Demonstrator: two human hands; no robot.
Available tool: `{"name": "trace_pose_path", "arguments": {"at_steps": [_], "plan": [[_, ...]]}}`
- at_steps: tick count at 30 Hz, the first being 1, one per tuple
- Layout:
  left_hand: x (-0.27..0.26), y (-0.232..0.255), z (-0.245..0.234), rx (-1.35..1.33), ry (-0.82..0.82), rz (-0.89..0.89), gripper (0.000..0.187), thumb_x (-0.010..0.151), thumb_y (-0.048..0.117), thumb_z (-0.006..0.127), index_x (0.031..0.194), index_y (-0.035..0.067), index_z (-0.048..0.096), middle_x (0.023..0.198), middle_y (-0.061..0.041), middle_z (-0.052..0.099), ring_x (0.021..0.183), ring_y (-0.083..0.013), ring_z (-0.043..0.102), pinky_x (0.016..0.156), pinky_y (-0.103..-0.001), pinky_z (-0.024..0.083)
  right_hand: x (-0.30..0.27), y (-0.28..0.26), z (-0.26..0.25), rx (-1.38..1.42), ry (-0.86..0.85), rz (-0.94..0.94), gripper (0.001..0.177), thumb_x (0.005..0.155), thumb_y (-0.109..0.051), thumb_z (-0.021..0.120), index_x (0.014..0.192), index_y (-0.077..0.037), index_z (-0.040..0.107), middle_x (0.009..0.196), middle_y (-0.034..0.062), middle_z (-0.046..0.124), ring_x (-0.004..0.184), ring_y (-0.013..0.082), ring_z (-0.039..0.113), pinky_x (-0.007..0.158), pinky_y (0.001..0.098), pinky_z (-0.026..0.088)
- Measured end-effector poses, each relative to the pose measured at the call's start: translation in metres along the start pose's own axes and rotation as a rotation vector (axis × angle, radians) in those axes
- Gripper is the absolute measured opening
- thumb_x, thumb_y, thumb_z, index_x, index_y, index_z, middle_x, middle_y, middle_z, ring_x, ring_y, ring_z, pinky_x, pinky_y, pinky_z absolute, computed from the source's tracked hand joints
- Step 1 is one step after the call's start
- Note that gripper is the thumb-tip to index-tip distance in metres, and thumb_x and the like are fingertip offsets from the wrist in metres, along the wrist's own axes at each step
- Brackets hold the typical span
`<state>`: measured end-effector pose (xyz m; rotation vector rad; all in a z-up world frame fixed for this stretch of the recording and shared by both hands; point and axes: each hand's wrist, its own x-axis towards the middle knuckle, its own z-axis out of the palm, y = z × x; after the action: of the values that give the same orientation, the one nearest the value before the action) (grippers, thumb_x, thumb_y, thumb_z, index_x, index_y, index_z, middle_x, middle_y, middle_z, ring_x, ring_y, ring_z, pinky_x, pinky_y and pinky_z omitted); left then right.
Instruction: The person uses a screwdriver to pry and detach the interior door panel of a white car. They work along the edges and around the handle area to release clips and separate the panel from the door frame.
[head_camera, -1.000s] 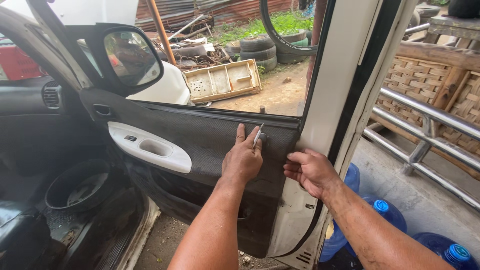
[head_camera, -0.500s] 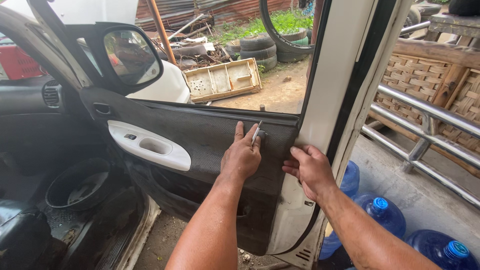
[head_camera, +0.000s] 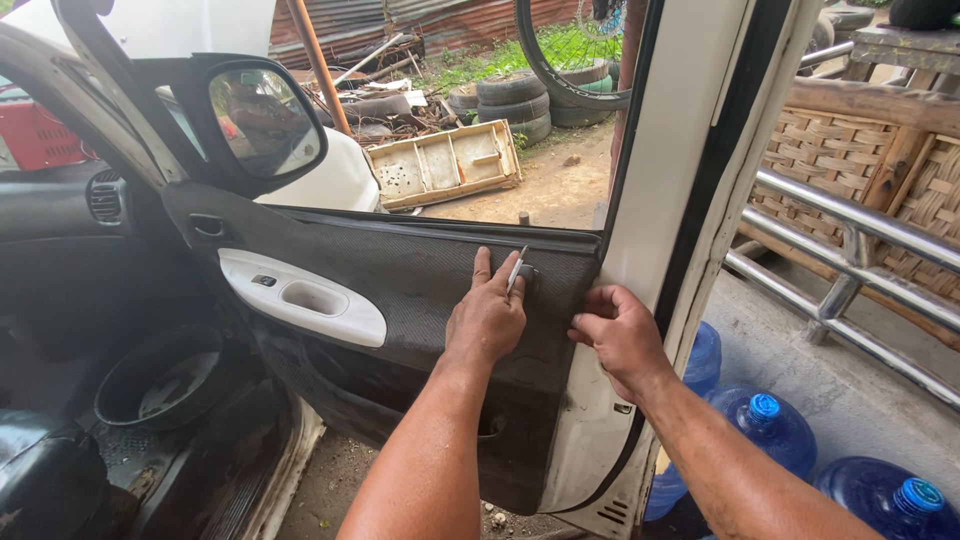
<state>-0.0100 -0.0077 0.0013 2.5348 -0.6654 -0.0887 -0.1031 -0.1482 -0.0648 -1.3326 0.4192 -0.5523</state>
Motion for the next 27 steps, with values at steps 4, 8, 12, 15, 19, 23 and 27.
{"name": "trace_pose_path", "arguments": {"at_steps": [4, 8, 12, 15, 19, 23, 27], "plan": [[0.0, -0.001, 0.002, 0.021, 0.004, 0.004, 0.051, 0.103, 0.045, 0.034, 0.154, 0.042, 0.037, 0.17, 0.001, 0.016, 0.137, -0.0307, 0.051, 0.109, -0.046, 0.049, 0.002, 0.003, -0.005, 0.217, -0.024, 0.16, 0.024, 0.096, -0.011, 0.062, 0.115, 0.003, 0.061, 0.105, 0.0118, 0.063, 0.091, 0.0174, 0.064, 0.085, 0.0345, 0.06], [-0.001, 0.002, 0.001, 0.028, 0.004, 0.002, 0.051, 0.103, 0.044, 0.034, 0.154, 0.044, 0.037, 0.17, 0.003, 0.015, 0.139, -0.0293, 0.049, 0.111, -0.046, 0.046, 0.006, 0.002, -0.005, 0.232, -0.014, 0.163, 0.023, 0.094, -0.009, 0.062, 0.114, 0.003, 0.06, 0.103, 0.0121, 0.063, 0.09, 0.0177, 0.065, 0.085, 0.0349, 0.061], [-0.002, 0.003, -0.003, 0.018, -0.017, -0.019, 0.05, 0.103, 0.044, 0.034, 0.153, 0.045, 0.037, 0.171, 0.004, 0.014, 0.14, -0.0305, 0.048, 0.112, -0.046, 0.045, 0.001, 0.001, 0.002, 0.259, 0.04, 0.158, 0.017, 0.093, -0.004, 0.062, 0.109, 0.004, 0.064, 0.096, 0.0111, 0.064, 0.086, 0.0186, 0.066, 0.08, 0.0349, 0.062], [-0.003, 0.004, -0.004, 0.016, -0.011, -0.015, 0.05, 0.104, 0.044, 0.035, 0.154, 0.044, 0.037, 0.171, 0.003, 0.014, 0.139, -0.0317, 0.05, 0.112, -0.046, 0.045, -0.008, 0.003, 0.006, -0.408, 0.186, -0.091, 0.015, 0.09, -0.001, 0.063, 0.105, 0.001, 0.068, 0.086, 0.0126, 0.071, 0.08, 0.0235, 0.07, 0.075, 0.0367, 0.058], [-0.002, 0.004, -0.002, 0.026, -0.007, -0.017, 0.05, 0.104, 0.045, 0.034, 0.154, 0.043, 0.036, 0.171, 0.002, 0.013, 0.138, -0.0321, 0.05, 0.111, -0.046, 0.045, -0.006, 0.009, -0.003, -0.357, 0.175, -0.434, 0.015, 0.086, 0.001, 0.06, 0.099, 0.002, 0.067, 0.096, 0.0095, 0.068, 0.083, 0.0223, 0.072, 0.075, 0.0355, 0.062], [0.002, 0.001, 0.003, 0.015, -0.008, -0.014, 0.051, 0.103, 0.045, 0.033, 0.154, 0.043, 0.036, 0.171, 0.002, 0.012, 0.138, -0.0314, 0.051, 0.111, -0.046, 0.046, 0.008, 0.015, -0.023, 0.416, 0.004, 0.024, 0.016, 0.089, 0.001, 0.053, 0.103, 0.001, 0.062, 0.093, 0.0111, 0.066, 0.086, 0.0235, 0.068, 0.078, 0.0385, 0.061], [0.008, -0.006, 0.008, -0.025, -0.007, 0.011, 0.05, 0.104, 0.044, 0.035, 0.154, 0.042, 0.038, 0.171, 0.001, 0.012, 0.141, -0.0313, 0.047, 0.114, -0.046, 0.042, 0.009, 0.017, -0.034, 0.801, 0.054, 0.266, 0.012, 0.089, -0.002, 0.049, 0.097, 0.001, 0.058, 0.09, 0.0137, 0.064, 0.081, 0.024, 0.065, 0.078, 0.0368, 0.061]]}}
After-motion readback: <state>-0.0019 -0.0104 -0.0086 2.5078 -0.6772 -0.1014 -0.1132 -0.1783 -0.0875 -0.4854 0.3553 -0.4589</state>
